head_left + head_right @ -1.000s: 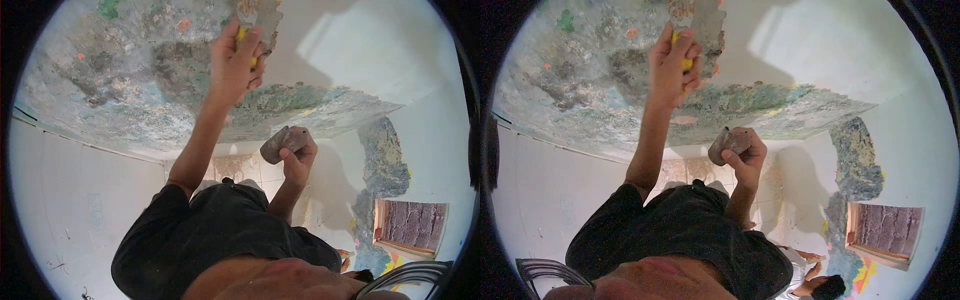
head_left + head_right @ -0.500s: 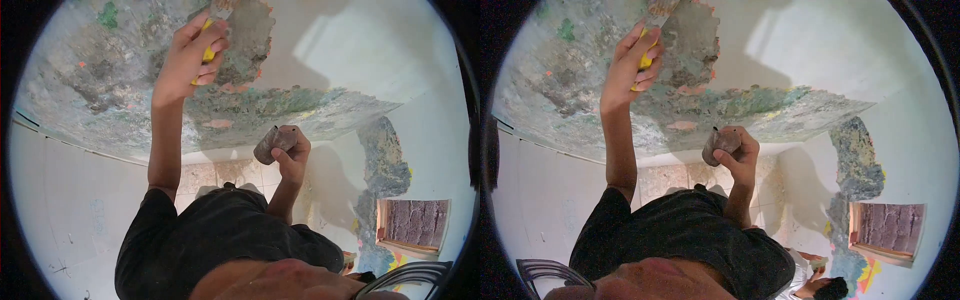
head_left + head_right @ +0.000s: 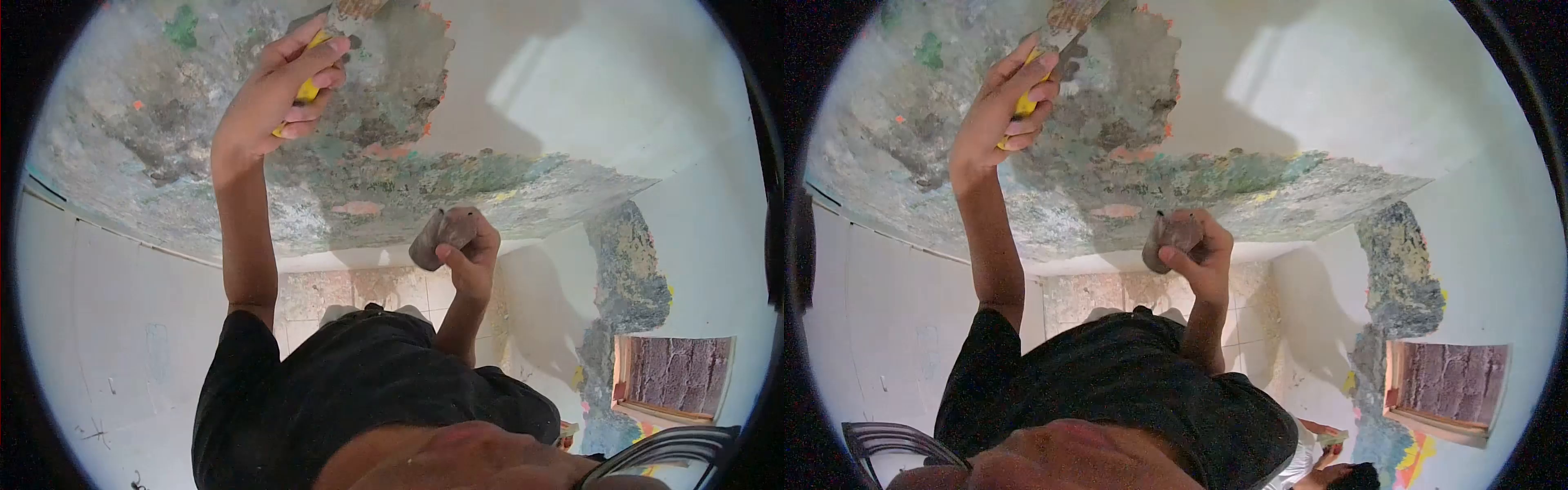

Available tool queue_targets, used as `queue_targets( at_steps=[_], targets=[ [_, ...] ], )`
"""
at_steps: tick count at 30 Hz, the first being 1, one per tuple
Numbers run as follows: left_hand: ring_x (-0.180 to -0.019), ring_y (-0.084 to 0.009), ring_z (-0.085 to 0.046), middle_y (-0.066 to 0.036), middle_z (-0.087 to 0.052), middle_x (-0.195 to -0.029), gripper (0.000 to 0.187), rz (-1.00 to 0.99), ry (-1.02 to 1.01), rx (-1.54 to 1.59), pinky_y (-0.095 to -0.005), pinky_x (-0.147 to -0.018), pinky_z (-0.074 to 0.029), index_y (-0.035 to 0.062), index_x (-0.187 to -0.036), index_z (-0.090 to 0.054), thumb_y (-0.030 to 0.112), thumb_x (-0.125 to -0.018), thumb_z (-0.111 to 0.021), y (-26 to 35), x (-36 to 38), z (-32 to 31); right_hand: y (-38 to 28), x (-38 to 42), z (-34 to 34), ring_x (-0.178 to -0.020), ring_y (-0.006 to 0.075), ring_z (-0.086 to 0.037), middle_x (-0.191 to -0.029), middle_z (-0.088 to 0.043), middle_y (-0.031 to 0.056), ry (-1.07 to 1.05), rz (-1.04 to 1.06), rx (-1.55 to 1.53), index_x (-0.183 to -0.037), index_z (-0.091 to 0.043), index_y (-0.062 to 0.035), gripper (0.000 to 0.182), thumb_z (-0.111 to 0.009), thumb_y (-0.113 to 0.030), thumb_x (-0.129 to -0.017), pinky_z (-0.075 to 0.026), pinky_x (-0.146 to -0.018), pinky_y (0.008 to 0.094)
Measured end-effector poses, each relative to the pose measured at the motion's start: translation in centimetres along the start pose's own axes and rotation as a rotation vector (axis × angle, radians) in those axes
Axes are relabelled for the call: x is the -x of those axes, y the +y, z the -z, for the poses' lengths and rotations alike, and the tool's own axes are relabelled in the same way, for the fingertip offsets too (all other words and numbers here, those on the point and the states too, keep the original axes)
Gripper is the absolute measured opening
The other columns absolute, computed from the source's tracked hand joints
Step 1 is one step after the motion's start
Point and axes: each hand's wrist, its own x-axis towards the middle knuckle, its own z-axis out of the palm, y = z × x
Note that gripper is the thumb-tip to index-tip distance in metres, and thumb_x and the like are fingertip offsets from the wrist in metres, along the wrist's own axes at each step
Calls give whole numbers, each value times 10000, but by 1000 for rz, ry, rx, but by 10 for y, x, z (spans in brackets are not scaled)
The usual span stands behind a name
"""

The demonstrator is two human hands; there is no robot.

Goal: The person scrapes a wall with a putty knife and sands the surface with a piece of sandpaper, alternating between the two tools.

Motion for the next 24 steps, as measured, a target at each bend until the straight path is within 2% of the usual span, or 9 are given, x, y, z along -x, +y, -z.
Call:
queue_targets(
  at_steps=[2, 6, 11, 14, 17, 18, 21, 24],
  targets=[
    [-407, 9, -284, 63, -413, -706, 220, 40, -97, -15, -154, -293, -210, 169, -1183, -574, 252, -981, -602, 4, -9, 1, -3, -2, 0, -826, 103, -594, -923, -642, 29, -52, -49, 25, -1068, -622, 13, 378, -792, -50, -736, -478, -749, 256],
    [-408, 20, -272, 73, -401, -692, 222, 69, -52, -85, -147, -298, -204, 167, -1184, -585, 273, -990, -586, 13, -2, 7, 5, -7, -2, -825, 100, -596, -926, -643, 27, -87, -36, 25, -1076, -624, 5, 371, -786, -48, -746, -484, -750, 258],
    [-409, 29, -271, 72, -416, -691, 258, 49, -183, -206, -141, -305, -194, 161, -1212, -583, 292, -990, -586, 29, -11, 13, 19, -15, -3, -828, 92, -587, -915, -635, 20, -115, -44, 3, -1082, -618, -2, 363, -785, -28, -761, -479, -755, 254],
    [-390, -18, -311, 55, -433, -603, 136, 132, -170, -423, -192, -296, -242, 116, -1009, -576, 239, -1024, -522, 58, -5, 13, 13, -11, -14, -831, 87, -579, -911, -629, 18, -148, -52, -31, -1087, -612, 0, 372, -787, -14, -758, -470, -753, 248],
    [-392, -18, -328, 55, -446, -595, 143, 150, -166, -450, -184, -294, -250, 103, -1030, -576, 238, -1016, -527, 63, -22, -8, 17, -9, -14, -824, 83, -576, -913, -630, 19, -167, -89, -15, -1091, -607, 3, 391, -798, -21, -751, -469, -748, 246],
    [-388, -23, -331, 49, -470, -599, 144, 136, -239, -361, -186, -293, -250, 101, -1049, -585, 225, -1017, -519, 56, -30, -8, 18, -10, -16, -825, 83, -575, -922, -629, 20, -164, -81, -11, -1089, -607, 4, 389, -799, -22, -752, -469, -746, 246],
    [-389, -25, -332, 42, -490, -625, 143, 62, -287, -391, -183, -300, -246, 90, -1037, -577, 220, -1016, -521, 73, -20, 6, 12, -6, -9, -826, 85, -572, -943, -628, 22, -169, -72, -7, -1082, -609, 8, 382, -800, -28, -754, -471, -743, 247],
    [-393, -28, -329, 40, -484, -624, 145, 33, -209, -464, -187, -307, -237, 79, -1026, -562, 217, -1015, -521, 72, -18, 14, 9, -1, 2, -824, 86, -570, -949, -630, 25, -132, -63, -42, -1076, -611, 10, 378, -803, -35, -753, -468, -740, 245]
  ],
)
